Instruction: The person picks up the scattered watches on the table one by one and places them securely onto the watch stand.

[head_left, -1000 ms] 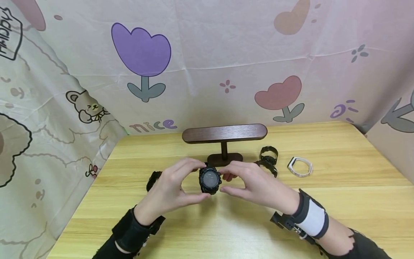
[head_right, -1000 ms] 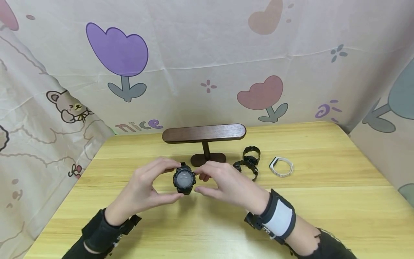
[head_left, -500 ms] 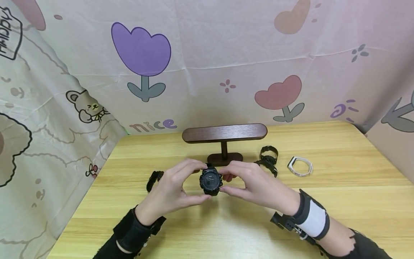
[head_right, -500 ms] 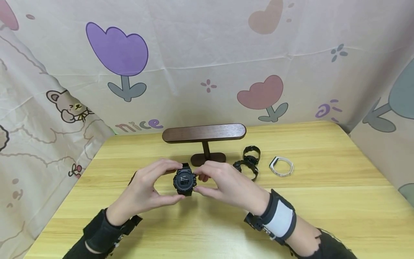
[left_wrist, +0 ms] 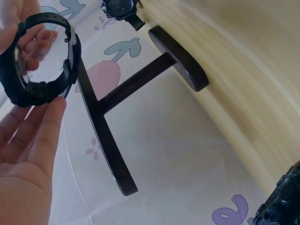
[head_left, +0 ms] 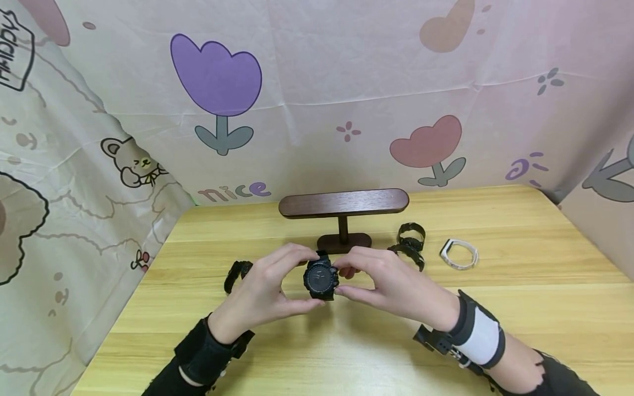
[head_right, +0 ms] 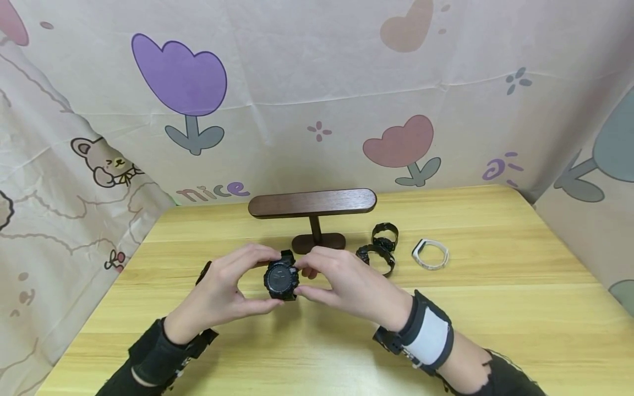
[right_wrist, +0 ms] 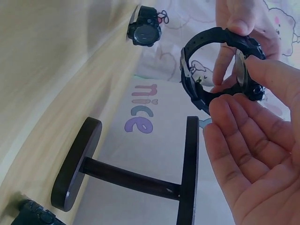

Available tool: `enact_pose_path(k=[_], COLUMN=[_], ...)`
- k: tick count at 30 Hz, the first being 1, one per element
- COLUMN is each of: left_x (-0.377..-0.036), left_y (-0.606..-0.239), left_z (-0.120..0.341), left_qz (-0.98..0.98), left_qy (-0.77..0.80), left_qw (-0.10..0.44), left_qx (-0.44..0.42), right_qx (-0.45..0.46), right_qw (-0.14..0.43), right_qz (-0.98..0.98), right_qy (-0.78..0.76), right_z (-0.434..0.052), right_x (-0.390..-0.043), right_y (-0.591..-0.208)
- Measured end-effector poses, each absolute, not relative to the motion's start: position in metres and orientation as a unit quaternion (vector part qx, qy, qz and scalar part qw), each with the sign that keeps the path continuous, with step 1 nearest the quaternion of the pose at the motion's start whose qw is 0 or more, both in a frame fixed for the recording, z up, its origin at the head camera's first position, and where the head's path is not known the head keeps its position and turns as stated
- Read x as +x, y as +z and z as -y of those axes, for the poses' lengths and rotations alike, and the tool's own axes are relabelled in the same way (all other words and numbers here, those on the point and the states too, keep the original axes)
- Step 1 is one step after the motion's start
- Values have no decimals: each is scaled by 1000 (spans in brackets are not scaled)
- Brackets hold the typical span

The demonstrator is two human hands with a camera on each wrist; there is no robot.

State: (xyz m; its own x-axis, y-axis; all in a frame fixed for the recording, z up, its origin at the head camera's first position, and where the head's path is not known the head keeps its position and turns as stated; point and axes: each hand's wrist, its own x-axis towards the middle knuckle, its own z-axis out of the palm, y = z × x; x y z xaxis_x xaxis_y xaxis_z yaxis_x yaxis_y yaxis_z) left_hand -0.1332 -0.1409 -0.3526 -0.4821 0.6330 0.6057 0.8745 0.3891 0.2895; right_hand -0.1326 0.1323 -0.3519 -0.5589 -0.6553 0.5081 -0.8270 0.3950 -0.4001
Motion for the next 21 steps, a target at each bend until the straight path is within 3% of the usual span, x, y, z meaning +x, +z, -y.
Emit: enact_pose_path(k=[12, 21], left_x=[-135, -139], left_y=[-354, -349], left_z=[142, 153], left_qz=[818, 827], left_qy=[-283, -294], left_qw=[197, 181], left_qx=[-461, -443], right_qx=[451, 436], right_qw=[145, 195], right_qz=[822, 824], right_qy=[316, 305], right_z=[-134, -149], right_x=[-136, -149], right_y=[-355, -347])
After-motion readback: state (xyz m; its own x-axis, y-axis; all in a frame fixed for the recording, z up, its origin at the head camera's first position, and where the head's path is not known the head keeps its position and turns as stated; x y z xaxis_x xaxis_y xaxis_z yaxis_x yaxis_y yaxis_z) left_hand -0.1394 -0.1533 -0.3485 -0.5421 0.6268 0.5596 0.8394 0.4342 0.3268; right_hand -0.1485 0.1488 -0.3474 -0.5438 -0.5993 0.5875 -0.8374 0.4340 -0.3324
